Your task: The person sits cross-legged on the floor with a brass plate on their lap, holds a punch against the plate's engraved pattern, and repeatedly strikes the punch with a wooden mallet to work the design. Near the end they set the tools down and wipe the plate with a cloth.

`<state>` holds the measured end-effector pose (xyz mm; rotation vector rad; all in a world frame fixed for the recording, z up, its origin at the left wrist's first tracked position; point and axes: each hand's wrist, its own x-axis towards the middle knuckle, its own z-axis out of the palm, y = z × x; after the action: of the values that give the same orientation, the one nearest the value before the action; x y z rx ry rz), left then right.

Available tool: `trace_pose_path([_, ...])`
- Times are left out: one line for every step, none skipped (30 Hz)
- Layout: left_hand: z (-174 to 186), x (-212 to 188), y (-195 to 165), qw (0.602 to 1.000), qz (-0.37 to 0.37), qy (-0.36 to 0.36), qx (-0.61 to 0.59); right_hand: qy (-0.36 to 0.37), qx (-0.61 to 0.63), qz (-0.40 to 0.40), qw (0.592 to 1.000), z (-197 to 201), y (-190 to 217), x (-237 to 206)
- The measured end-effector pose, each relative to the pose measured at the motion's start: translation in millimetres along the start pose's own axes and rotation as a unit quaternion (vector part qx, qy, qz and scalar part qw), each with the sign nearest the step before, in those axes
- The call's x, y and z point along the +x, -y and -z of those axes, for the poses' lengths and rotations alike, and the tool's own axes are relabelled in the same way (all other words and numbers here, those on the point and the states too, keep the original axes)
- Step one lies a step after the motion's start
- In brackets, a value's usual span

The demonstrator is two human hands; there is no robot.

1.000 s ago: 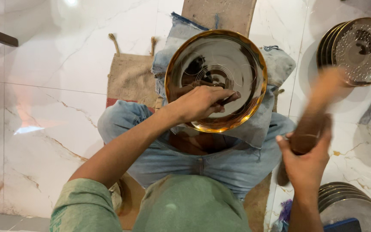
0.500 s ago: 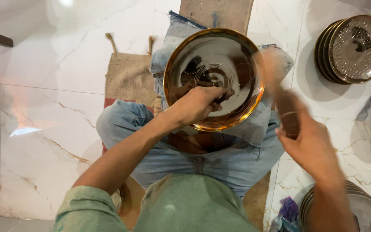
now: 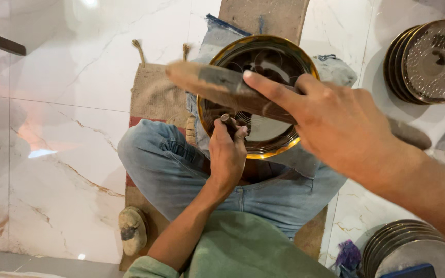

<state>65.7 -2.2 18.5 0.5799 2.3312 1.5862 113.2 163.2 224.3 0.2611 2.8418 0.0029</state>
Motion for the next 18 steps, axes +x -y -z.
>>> trace_pose_path([0,-1,1,1.000,-0.009,0.003,0.013,0.010,-0.073,0.023,0.997,0,1,-1])
trace_pose_path([0,-1,1,0.999,-0.021,0.002,0.025,0.016,-0.148,0.047,0.988,-1,1,-2])
trace_pose_path([1,-1,2,0.999,-0.031,0.002,0.038,0.023,-0.221,0.071,0.972,-3,0,-4])
trace_pose_path([1,-1,2,0.999,-0.021,0.014,0.040,0.050,-0.190,0.058,0.979,-6,-3,-7])
trace_pose_path([1,0,2,0.999,-0.009,0.026,0.040,0.077,-0.160,0.046,0.983,-9,-8,-10])
trace_pose_path([1,1,1,0.999,0.002,0.036,0.039,0.103,-0.131,0.034,0.985,-12,-12,-12])
trace_pose_path([0,1,0,0.999,0.003,0.026,0.019,0.054,-0.152,0.037,0.986,-16,-15,-14])
trace_pose_path([0,2,-1,1.000,0.002,0.014,0.000,0.003,-0.173,0.040,0.984,-19,-18,-17])
trace_pose_path([-1,1,-2,1.000,0.005,0.006,-0.017,-0.045,-0.190,0.042,0.980,-22,-20,-18])
trace_pose_path([-1,2,-3,1.000,-0.015,0.006,-0.006,-0.013,-0.183,0.013,0.983,-24,-22,-19])
trace_pose_path([-1,3,-3,0.999,-0.035,0.006,0.006,0.019,-0.177,-0.016,0.984,-25,-23,-18])
trace_pose_path([-1,3,-4,0.998,-0.054,0.005,0.016,0.051,-0.171,-0.043,0.983,-25,-24,-17])
trace_pose_path([-1,4,-4,0.998,-0.052,0.005,0.022,0.044,-0.170,-0.035,0.984,-26,-24,-15])
trace_pose_path([-1,5,-4,0.998,-0.054,0.006,0.029,0.032,-0.168,-0.031,0.985,-25,-25,-12])
trace_pose_path([-1,6,-4,0.998,-0.056,0.008,0.035,0.023,-0.166,-0.027,0.986,-25,-26,-8])
trace_pose_path([-1,6,-3,0.998,-0.053,0.013,0.027,0.023,-0.100,-0.046,0.994,-25,-26,-5])
trace_pose_path([-1,7,-3,0.998,-0.050,0.020,0.020,0.024,-0.032,-0.066,0.997,-24,-27,-1])
trace_pose_path([-1,7,-3,0.998,-0.047,0.027,0.013,0.023,0.036,-0.086,0.995,-24,-27,0])
